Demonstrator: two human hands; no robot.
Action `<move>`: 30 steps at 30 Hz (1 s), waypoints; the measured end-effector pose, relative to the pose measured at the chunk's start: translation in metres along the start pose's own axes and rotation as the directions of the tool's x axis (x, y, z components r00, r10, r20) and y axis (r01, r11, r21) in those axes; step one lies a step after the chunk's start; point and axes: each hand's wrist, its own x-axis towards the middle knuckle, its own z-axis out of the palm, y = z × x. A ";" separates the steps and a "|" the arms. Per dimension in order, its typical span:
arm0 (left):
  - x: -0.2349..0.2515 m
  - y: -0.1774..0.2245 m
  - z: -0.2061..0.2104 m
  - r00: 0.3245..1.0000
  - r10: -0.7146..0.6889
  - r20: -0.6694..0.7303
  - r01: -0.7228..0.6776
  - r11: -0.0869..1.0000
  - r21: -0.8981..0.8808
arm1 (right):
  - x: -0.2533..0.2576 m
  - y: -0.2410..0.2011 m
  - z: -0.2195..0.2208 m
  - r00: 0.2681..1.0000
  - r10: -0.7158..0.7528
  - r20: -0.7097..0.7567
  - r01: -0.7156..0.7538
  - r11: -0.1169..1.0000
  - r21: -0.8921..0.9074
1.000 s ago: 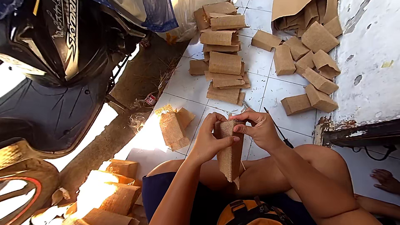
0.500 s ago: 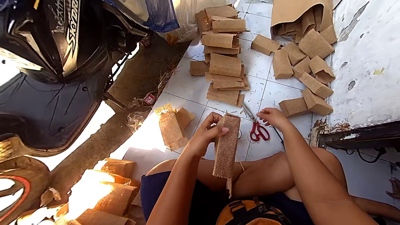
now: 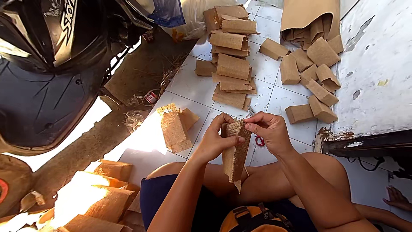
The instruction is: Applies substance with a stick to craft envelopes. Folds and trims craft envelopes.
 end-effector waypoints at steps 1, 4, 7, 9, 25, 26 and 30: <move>0.000 0.001 0.000 1.000 0.008 -0.005 -0.008 1.000 0.001 | 0.000 -0.001 0.000 1.000 0.003 -0.008 -0.003 1.000 0.013; -0.001 0.006 0.002 0.999 0.031 -0.012 -0.030 0.999 0.023 | 0.001 -0.007 -0.004 0.992 0.096 0.080 -0.104 0.988 0.110; -0.002 0.005 0.007 0.996 0.087 -0.032 -0.083 0.989 0.122 | 0.000 -0.006 -0.001 0.996 0.051 0.076 -0.053 0.998 0.023; -0.001 0.005 0.008 0.996 0.080 -0.031 -0.076 0.990 0.122 | 0.002 -0.008 0.001 0.998 0.029 0.058 -0.027 0.999 -0.034; -0.001 0.011 -0.006 0.999 -0.040 0.023 0.045 0.938 -0.343 | 0.019 0.156 -0.084 0.453 0.840 -0.299 -0.436 -0.083 -0.896; -0.001 0.011 -0.007 0.999 -0.035 0.026 0.041 0.937 -0.346 | 0.018 0.159 -0.086 0.469 0.825 -0.315 -0.456 -0.079 -0.886; -0.001 0.010 -0.013 0.999 0.001 0.043 0.016 0.924 -0.383 | 0.015 0.164 -0.093 0.452 0.803 -0.390 -0.551 -0.093 -0.830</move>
